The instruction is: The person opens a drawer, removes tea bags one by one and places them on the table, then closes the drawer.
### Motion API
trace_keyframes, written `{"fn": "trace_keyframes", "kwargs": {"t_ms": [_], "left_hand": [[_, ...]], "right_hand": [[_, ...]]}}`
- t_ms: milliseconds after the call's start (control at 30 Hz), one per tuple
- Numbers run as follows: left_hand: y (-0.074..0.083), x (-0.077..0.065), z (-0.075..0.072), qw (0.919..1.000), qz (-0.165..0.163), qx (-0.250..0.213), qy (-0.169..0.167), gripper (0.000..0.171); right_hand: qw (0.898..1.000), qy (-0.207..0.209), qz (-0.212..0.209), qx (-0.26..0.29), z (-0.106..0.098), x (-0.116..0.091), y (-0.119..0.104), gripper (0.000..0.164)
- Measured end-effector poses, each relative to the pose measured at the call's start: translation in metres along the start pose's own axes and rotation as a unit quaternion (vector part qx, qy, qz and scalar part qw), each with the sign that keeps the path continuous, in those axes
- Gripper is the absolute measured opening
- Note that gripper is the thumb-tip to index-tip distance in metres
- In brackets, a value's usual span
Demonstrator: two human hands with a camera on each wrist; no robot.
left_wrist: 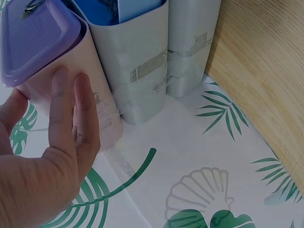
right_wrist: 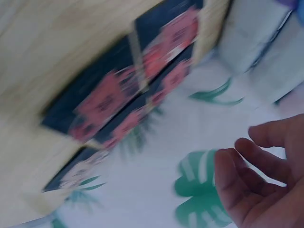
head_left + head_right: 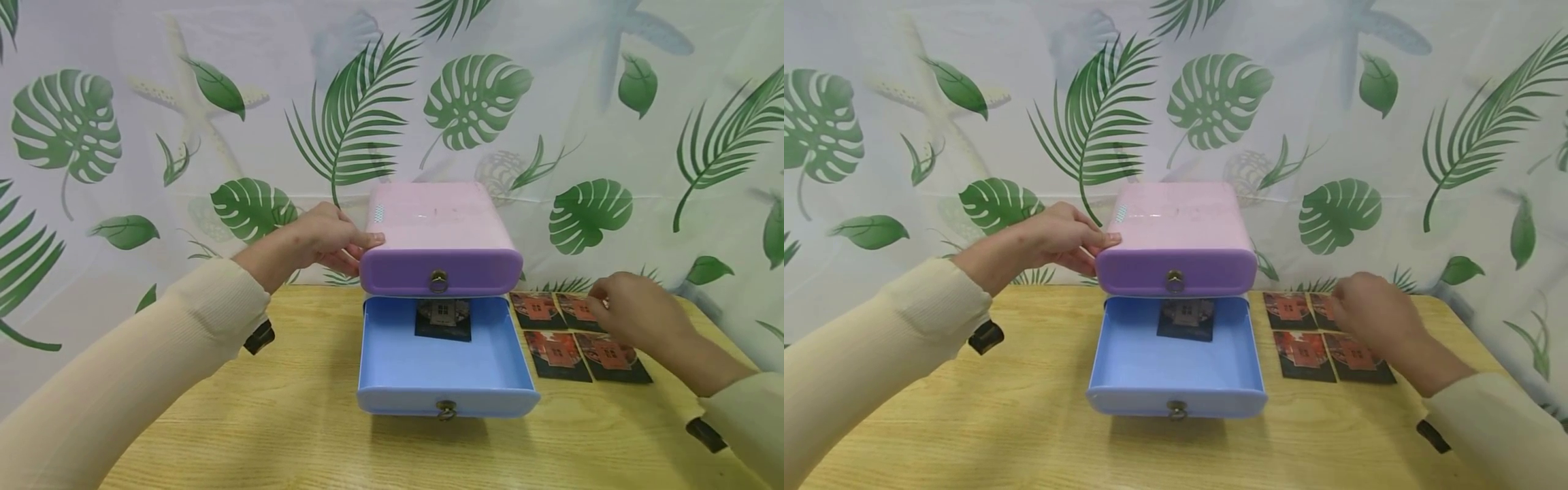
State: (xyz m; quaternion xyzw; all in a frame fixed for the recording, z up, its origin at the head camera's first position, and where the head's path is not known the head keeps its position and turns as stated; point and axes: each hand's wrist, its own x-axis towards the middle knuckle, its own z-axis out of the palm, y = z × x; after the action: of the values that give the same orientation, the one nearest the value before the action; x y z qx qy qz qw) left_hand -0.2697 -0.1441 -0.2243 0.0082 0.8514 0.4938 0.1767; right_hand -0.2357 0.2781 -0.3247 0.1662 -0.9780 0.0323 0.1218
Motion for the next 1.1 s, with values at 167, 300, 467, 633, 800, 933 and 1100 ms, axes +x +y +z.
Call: {"fn": "trace_keyframes", "kwargs": {"t_ms": [167,300,467,633,800,933,1100], "left_hand": [[0.0,0.0,0.0,1.0,0.0,-0.001,0.001,0.037],[-0.001,0.0,0.001,1.0,0.002,0.001,0.001,0.036],[-0.001,0.001,0.001,1.0,0.004,0.0,0.001,0.036],[0.0,0.0,0.0,1.0,0.004,-0.001,-0.001,0.038],[0.0,-0.001,0.0,1.0,-0.001,0.0,0.0,0.039],[0.0,-0.001,0.0,1.0,-0.004,-0.001,0.001,0.039],[0.001,0.0,0.001,1.0,0.003,0.001,-0.002,0.039]], "right_hand": [[0.994,0.095,-0.054,-0.014,-0.007,-0.003,-0.034,0.015],[0.982,0.156,-0.106,-0.015,-0.008,-0.005,-0.056,0.01],[0.967,0.203,-0.155,-0.01,-0.011,-0.006,-0.078,0.011],[0.958,0.215,-0.192,0.002,-0.014,-0.006,-0.095,0.011],[0.945,0.181,-0.264,0.068,-0.013,-0.005,-0.109,0.011],[0.939,0.099,-0.308,0.119,-0.009,0.0,-0.116,0.02],[0.94,-0.046,-0.315,0.123,-0.004,0.007,-0.122,0.043]]}}
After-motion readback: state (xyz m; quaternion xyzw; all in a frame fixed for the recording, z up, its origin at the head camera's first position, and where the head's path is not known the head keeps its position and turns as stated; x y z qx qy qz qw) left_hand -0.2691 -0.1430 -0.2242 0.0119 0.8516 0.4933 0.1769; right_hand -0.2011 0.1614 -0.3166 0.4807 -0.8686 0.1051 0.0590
